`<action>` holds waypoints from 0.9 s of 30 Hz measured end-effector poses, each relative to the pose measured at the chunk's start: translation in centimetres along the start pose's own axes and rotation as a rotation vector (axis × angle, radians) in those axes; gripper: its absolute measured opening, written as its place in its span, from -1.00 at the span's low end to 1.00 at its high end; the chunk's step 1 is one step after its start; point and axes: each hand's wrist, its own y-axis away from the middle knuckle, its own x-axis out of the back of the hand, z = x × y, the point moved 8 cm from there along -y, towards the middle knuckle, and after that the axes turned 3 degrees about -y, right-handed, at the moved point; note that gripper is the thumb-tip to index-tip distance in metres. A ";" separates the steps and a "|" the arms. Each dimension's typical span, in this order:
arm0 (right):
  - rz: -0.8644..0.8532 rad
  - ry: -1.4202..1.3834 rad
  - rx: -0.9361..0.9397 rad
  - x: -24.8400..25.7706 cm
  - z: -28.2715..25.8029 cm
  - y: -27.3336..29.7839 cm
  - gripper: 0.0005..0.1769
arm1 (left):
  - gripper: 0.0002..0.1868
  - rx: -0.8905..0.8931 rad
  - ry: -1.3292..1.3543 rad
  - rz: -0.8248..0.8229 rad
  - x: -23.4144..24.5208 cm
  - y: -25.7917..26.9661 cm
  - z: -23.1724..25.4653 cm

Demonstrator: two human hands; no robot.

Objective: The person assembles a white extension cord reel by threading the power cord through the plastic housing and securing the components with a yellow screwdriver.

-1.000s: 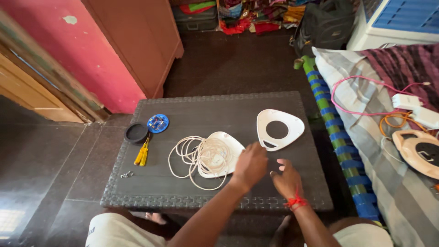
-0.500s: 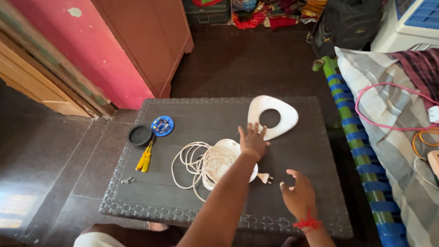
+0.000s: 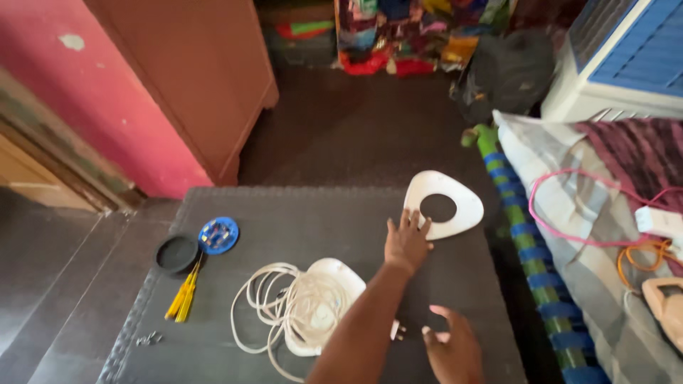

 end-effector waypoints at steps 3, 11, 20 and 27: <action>0.054 -0.090 -0.176 1.9 2.6 -0.8 -0.44 | -0.22 -0.007 0.048 0.001 1.0 -0.2 1.4; -0.106 -0.281 -0.120 2.1 0.6 -1.0 -0.41 | -0.19 -0.084 0.312 0.199 9.4 8.2 -0.3; -0.501 -0.381 0.109 -3.6 -6.6 4.6 -0.11 | -0.21 0.130 0.383 0.032 9.8 34.8 -11.0; -0.344 -0.446 0.197 -7.3 -4.1 5.1 -0.13 | -0.33 0.085 0.315 0.261 11.4 39.2 -8.7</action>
